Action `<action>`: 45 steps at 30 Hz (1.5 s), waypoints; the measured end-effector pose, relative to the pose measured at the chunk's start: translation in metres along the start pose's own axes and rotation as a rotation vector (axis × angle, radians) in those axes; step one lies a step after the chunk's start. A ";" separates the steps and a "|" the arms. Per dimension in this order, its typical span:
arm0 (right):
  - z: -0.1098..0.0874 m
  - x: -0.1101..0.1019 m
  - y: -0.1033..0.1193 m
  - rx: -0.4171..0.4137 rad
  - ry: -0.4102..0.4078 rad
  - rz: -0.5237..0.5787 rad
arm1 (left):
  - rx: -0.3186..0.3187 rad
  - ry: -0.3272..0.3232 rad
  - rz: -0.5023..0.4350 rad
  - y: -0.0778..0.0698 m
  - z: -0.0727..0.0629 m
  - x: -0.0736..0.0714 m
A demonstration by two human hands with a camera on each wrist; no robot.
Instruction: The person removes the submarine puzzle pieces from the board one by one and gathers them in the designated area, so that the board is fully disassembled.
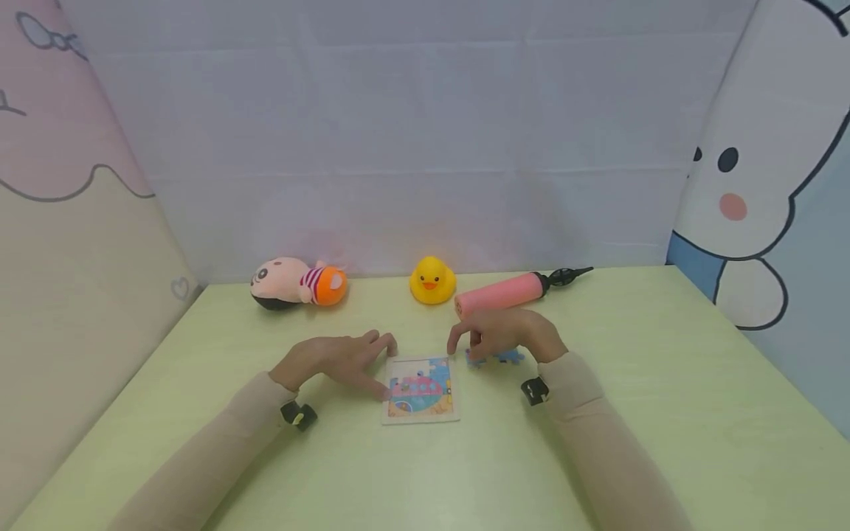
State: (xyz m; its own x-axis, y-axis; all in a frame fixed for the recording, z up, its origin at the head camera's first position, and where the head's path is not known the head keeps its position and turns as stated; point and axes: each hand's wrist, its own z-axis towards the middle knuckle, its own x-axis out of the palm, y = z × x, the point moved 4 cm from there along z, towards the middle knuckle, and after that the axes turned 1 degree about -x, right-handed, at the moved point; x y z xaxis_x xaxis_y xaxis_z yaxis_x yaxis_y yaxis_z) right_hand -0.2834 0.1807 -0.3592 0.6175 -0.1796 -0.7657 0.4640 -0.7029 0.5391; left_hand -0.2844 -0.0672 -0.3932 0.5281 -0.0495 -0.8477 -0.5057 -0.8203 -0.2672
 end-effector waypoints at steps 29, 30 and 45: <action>0.028 0.029 0.021 0.032 0.017 -0.030 | 0.039 0.003 -0.033 0.005 0.006 0.002; 0.028 0.029 0.022 0.031 0.014 -0.033 | 0.039 0.001 -0.032 0.006 0.006 0.002; 0.031 0.033 0.026 -0.012 0.024 -0.053 | 0.045 0.004 -0.034 0.003 0.005 0.001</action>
State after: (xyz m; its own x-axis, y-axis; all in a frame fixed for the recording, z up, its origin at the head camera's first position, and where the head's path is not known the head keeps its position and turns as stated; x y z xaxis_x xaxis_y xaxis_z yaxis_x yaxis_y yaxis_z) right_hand -0.2711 0.1351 -0.3813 0.6069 -0.1252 -0.7848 0.5041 -0.7028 0.5019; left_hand -0.2885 -0.0668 -0.3971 0.5481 -0.0249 -0.8361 -0.5181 -0.7948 -0.3160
